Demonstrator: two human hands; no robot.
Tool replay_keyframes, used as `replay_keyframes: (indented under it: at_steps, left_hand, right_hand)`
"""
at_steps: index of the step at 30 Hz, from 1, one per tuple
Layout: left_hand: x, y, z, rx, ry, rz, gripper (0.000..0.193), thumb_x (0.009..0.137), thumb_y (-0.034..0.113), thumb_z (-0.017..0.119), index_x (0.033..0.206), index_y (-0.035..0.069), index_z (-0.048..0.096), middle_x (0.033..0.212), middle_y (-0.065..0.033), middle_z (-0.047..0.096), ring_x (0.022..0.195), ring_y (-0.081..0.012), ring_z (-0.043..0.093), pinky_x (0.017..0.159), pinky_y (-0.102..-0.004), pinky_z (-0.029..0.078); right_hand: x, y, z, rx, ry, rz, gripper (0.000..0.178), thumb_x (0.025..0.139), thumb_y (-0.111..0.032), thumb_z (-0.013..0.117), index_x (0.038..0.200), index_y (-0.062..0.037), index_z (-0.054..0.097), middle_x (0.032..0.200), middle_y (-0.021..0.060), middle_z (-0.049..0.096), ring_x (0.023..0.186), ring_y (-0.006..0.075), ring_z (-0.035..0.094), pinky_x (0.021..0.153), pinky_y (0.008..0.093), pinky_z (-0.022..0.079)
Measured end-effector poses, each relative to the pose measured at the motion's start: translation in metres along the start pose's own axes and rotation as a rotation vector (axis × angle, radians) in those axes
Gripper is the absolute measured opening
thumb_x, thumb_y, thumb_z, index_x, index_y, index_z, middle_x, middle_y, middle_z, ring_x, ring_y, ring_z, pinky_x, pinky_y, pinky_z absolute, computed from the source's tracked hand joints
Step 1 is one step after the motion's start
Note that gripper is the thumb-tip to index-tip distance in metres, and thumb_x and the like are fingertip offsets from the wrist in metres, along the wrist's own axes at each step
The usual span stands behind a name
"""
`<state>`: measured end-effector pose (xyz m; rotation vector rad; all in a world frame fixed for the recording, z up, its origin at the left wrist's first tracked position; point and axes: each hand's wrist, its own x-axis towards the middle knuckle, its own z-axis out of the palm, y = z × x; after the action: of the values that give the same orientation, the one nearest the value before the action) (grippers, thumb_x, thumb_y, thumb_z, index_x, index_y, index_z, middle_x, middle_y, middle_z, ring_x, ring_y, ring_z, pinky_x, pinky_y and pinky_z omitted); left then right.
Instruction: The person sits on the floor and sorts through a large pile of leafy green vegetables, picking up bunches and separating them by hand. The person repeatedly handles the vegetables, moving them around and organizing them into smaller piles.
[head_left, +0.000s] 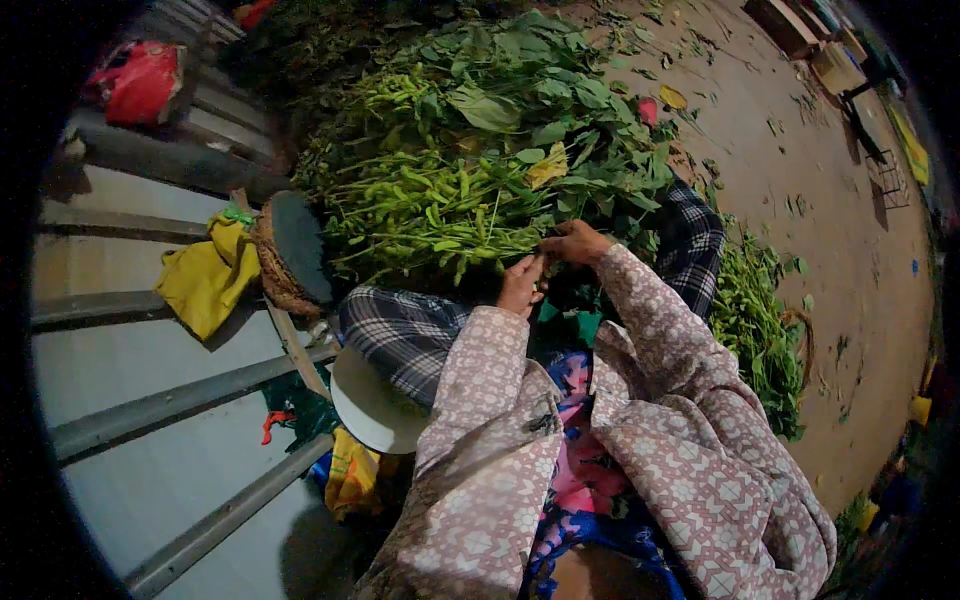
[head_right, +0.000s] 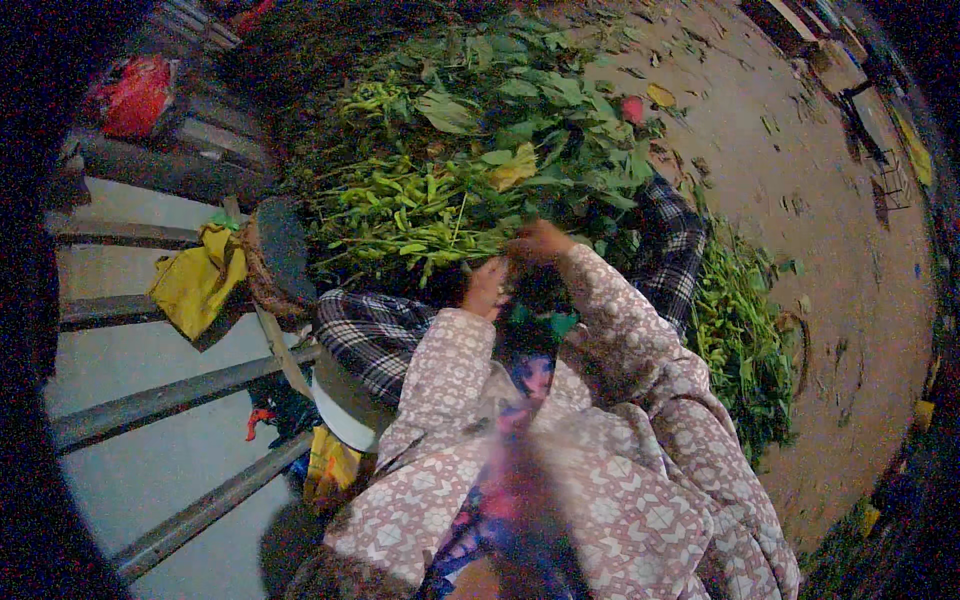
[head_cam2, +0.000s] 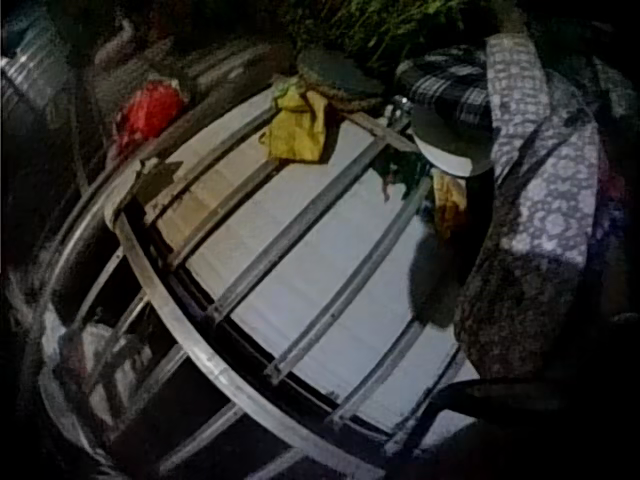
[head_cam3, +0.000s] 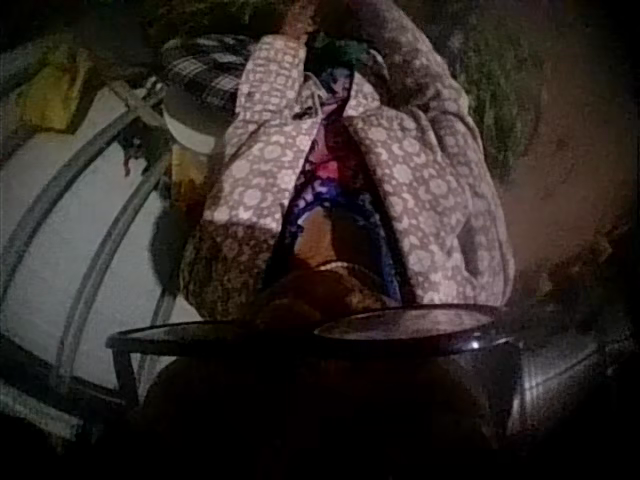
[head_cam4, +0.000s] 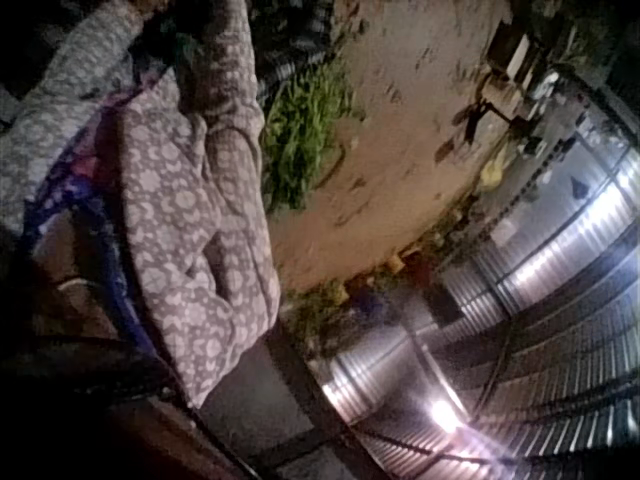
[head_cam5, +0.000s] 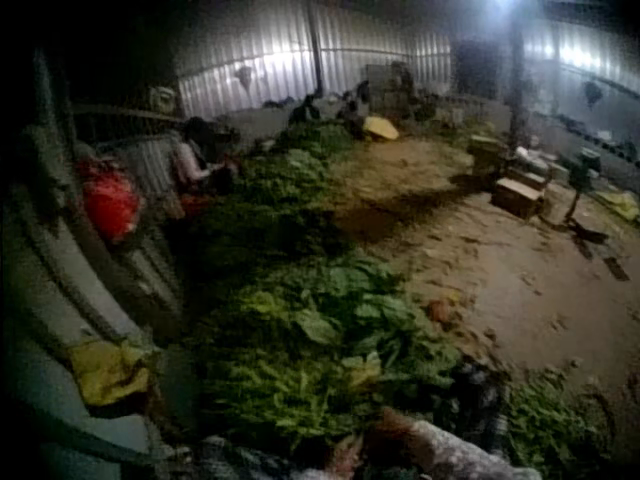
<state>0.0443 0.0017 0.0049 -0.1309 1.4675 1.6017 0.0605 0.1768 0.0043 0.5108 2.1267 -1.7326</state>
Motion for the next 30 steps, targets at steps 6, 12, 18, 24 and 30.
replay_keyframes:
  at_steps: [6, 12, 18, 24, 30]
  left_hand:
    - [0.008, -0.013, -0.006, -0.209, -0.037, -0.071, 0.030, 0.084, 0.038, 0.058, 0.103, 0.016, 0.057, 0.081, 0.0018, 0.058, 0.064, -0.0093, 0.053, 0.052, -0.0259, 0.042]
    - [0.006, -0.015, -0.004, -0.267, -0.033, -0.042, 0.034, 0.085, 0.041, 0.057, 0.108, 0.016, 0.056, 0.089, 0.0010, 0.060, 0.074, -0.0113, 0.058, 0.058, -0.0252, 0.045]
    - [0.019, -0.033, -0.010, -0.409, -0.063, -0.010, 0.031, 0.087, 0.035, 0.054, 0.108, 0.013, 0.057, 0.098, -0.0018, 0.061, 0.082, -0.0143, 0.059, 0.065, -0.0277, 0.048]
    - [0.032, -0.050, -0.011, -0.665, -0.028, -0.102, 0.028, 0.088, 0.030, 0.048, 0.104, 0.010, 0.058, 0.100, -0.0051, 0.062, 0.088, -0.0222, 0.060, 0.078, -0.0374, 0.049]
    - [0.035, -0.048, -0.003, -0.668, -0.003, -0.117, 0.032, 0.090, 0.034, 0.041, 0.103, 0.010, 0.057, 0.098, -0.0065, 0.062, 0.087, -0.0222, 0.059, 0.077, -0.0392, 0.049]
  right_hand:
    - [-0.033, -0.020, 0.019, 0.519, 0.091, 0.096, 0.019, 0.082, -0.022, 0.064, 0.088, -0.0050, 0.057, 0.065, 0.0010, 0.055, 0.044, 0.0067, 0.040, 0.038, 0.0236, 0.027]
    - [-0.033, -0.017, 0.037, 0.665, 0.209, 0.060, 0.013, 0.083, -0.015, 0.061, 0.082, -0.0033, 0.056, 0.063, 0.0006, 0.053, 0.047, 0.0087, 0.044, 0.042, 0.0253, 0.032]
    - [-0.017, 0.012, 0.048, 0.126, 0.359, -0.125, 0.023, 0.086, -0.018, 0.056, 0.089, 0.0041, 0.056, 0.075, 0.0077, 0.061, 0.065, 0.0153, 0.055, 0.058, 0.0303, 0.043]
    - [-0.025, 0.008, 0.058, -0.039, 0.442, -0.120, 0.030, 0.082, -0.019, 0.060, 0.097, 0.0058, 0.056, 0.082, 0.0175, 0.063, 0.070, 0.0260, 0.060, 0.063, 0.0360, 0.047]
    - [-0.026, 0.008, 0.072, -0.213, 0.652, -0.217, 0.029, 0.081, -0.018, 0.060, 0.100, 0.0033, 0.056, 0.085, 0.0215, 0.062, 0.074, 0.0349, 0.060, 0.064, 0.0406, 0.047]
